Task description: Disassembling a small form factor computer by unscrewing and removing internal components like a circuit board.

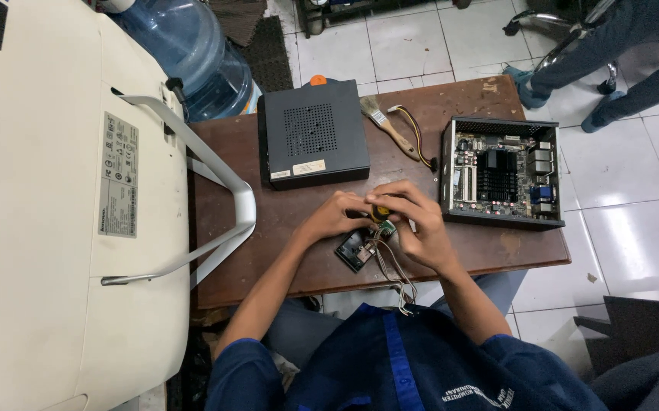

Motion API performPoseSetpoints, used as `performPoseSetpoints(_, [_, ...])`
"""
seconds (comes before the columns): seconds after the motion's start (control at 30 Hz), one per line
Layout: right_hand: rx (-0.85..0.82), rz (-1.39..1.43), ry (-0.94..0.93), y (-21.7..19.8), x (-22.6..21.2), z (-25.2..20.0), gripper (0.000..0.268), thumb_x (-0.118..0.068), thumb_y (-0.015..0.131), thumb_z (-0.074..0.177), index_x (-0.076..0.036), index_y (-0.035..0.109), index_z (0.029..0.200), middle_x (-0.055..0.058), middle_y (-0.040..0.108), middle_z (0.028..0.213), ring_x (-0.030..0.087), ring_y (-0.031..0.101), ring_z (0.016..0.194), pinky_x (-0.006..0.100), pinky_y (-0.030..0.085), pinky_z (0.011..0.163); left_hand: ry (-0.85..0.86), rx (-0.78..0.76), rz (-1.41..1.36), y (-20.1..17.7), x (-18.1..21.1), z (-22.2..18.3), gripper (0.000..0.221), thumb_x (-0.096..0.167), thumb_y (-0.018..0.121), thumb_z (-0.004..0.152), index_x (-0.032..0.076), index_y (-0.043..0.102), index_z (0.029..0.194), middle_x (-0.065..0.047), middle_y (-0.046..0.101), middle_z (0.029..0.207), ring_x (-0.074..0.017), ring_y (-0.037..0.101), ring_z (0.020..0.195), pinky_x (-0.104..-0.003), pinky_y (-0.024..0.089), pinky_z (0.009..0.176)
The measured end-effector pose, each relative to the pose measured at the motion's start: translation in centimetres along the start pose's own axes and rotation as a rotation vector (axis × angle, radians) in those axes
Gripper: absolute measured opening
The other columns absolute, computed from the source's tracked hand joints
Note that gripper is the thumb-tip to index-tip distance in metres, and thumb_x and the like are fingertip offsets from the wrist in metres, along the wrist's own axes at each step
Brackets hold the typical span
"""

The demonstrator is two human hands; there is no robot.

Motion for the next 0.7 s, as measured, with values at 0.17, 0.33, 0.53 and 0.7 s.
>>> performPoseSetpoints(0.17, [0.002, 0.01, -0.011, 0.2, 0.2, -0.3, 0.031, -0.023, 0.071, 0.099, -0.004, 0.079, 0.123, 0.019, 0.065, 0.12, 0.039, 0.067, 0.105, 0.053, 0.054, 0.096, 0.02, 0.001, 0.0, 0.3, -0.3, 0.2, 0.016, 0.013, 0.091, 0.087, 0.019, 0.085, 0.1, -0.004, 0.084, 0.102, -0.0331, 0.079, 0.094, -0.042, 0.056, 0.085])
performPoseSetpoints(0.33, [0.134, -0.023, -0.05, -1.2, -0.1, -0.5, 0.023, -0.017, 0.08, 0.096, -0.004, 0.082, 0.115, 0.017, 0.063, 0.115, 0.037, 0.068, 0.105, 0.049, 0.055, 0.096, 0.011, -0.01, -0.005, 0.3, 0.4, 0.4, 0.014, 0.015, 0.091, 0.087, 0.02, 0.084, 0.098, -0.003, 0.084, 0.099, -0.0321, 0.079, 0.091, -0.041, 0.056, 0.085])
performPoseSetpoints(0.53, [0.041, 0.041, 0.005, -0.1, -0.2, 0.2, 0.03, -0.013, 0.054, 0.108, -0.001, 0.078, 0.121, 0.022, 0.072, 0.111, 0.045, 0.073, 0.1, 0.053, 0.057, 0.09, 0.014, -0.019, 0.016, 0.3, 0.8, 0.5, 0.014, 0.015, 0.089, 0.088, 0.021, 0.084, 0.1, -0.001, 0.084, 0.098, -0.0308, 0.079, 0.091, -0.04, 0.056, 0.084])
performPoseSetpoints(0.7, [0.152, 0.068, -0.046, -0.2, 1.0, -1.2, 0.023, -0.02, 0.082, 0.095, -0.005, 0.081, 0.113, 0.018, 0.06, 0.118, 0.035, 0.065, 0.106, 0.051, 0.053, 0.098, 0.012, -0.031, 0.026, 0.7, -2.1, 0.0, 0.013, 0.015, 0.089, 0.089, 0.021, 0.085, 0.1, -0.001, 0.084, 0.095, -0.029, 0.079, 0.087, -0.038, 0.056, 0.084])
Point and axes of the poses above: each hand's wrist, its own z-axis towards the middle knuckle, its own y-axis out of the palm, x = y × z, the point moved 10 cm from there along z, towards the middle knuckle
